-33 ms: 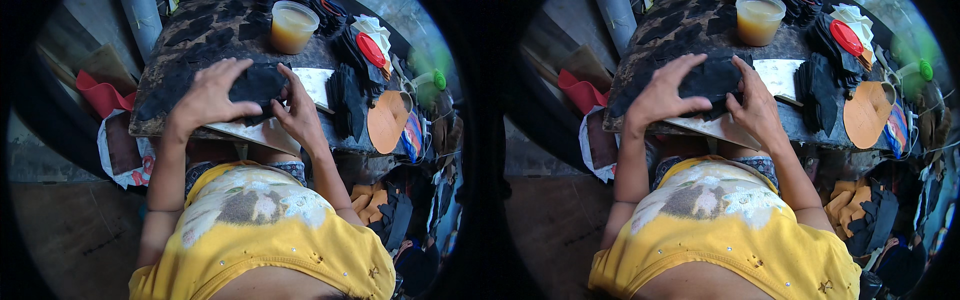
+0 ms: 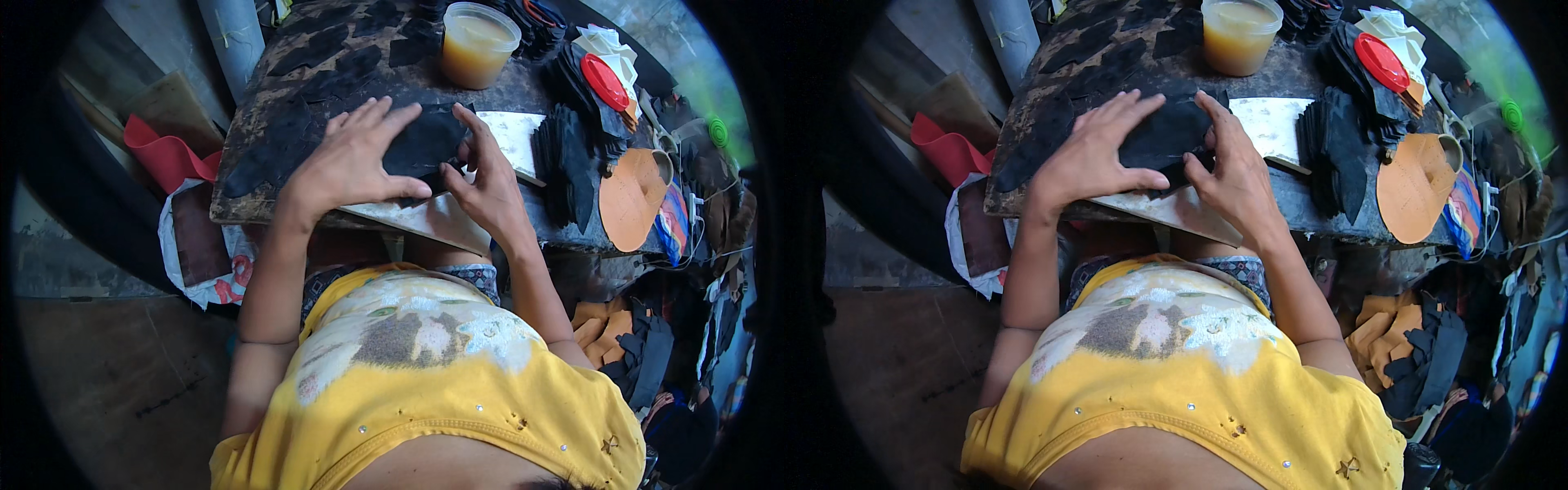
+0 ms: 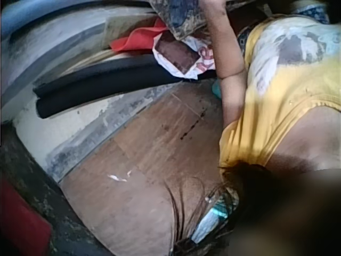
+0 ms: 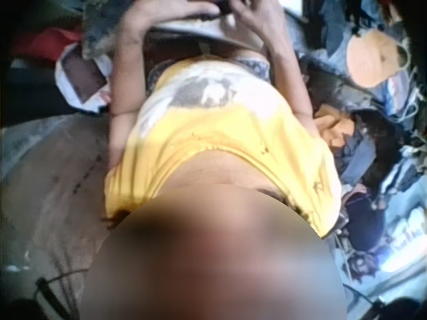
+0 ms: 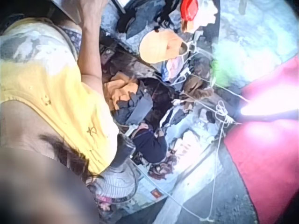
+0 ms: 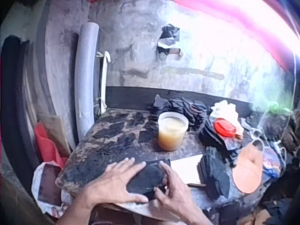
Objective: The person repeatedly applies a liquid from a plastic container onto black leather pieces using a brush, then rubs the liquid into the surface with their fingers. The person handles multiple leather pieces one at a time, placing them on a white board on the table.
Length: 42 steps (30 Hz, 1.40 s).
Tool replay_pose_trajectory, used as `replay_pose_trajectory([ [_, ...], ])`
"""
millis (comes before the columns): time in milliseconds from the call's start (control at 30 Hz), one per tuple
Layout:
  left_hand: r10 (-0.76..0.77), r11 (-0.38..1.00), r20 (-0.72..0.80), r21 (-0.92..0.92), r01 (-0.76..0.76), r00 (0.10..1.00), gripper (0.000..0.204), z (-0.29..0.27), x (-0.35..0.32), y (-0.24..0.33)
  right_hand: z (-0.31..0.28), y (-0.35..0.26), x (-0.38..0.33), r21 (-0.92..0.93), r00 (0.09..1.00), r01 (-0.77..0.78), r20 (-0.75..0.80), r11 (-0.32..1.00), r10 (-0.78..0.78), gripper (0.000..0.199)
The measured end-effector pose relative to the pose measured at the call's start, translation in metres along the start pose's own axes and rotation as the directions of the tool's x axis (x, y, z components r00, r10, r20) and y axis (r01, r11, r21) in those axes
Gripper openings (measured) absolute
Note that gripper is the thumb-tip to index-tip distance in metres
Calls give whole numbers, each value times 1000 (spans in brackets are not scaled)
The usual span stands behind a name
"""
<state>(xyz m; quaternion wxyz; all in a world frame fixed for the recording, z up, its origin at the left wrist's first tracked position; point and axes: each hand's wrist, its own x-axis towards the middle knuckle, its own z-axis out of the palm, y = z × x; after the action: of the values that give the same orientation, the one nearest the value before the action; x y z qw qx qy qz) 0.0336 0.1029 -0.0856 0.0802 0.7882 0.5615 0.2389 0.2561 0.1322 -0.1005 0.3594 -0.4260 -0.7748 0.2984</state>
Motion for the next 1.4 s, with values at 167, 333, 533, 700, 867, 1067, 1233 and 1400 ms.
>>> replay_pose_trajectory([
  [167, -43, 998, 202, 48, 34, 978, 73, -1, 11, 1, -7, 24, 21, -53, 986, 115, -113, 992, -120, 56],
  [333, -30, 999, 189, 37, 24, 982, 66, 3, 6, -2, 3, 43, 36, -325, 991, 121, -19, 938, -134, 50],
  [533, -17, 999, 127, 33, 13, 992, 66, 10, -2, -1, 13, 29, 21, -714, 966, 116, -80, 691, -245, 55],
  [700, -17, 1000, 59, -6, 18, 998, 56, 16, -2, -6, 15, 27, 1, -676, 942, 238, -16, 697, -337, 44],
  [867, 3, 1000, -28, -21, -4, 1000, 49, 23, -4, -5, 1, 47, 27, -699, 982, 132, -7, 703, -191, 61],
  [1067, -73, 991, -98, -118, 62, 992, 67, 26, -5, -7, -10, 45, 39, -726, 970, 244, 171, 643, -174, 64],
  [1233, -87, 983, -147, -174, 61, 985, 89, 30, -7, -11, -4, 36, 45, -652, 924, 380, 290, 656, -248, 60],
  [1400, -56, 983, -193, -180, 21, 980, 108, 33, -7, -13, 6, 29, 55, -633, 883, 467, 370, 617, -289, 57],
])
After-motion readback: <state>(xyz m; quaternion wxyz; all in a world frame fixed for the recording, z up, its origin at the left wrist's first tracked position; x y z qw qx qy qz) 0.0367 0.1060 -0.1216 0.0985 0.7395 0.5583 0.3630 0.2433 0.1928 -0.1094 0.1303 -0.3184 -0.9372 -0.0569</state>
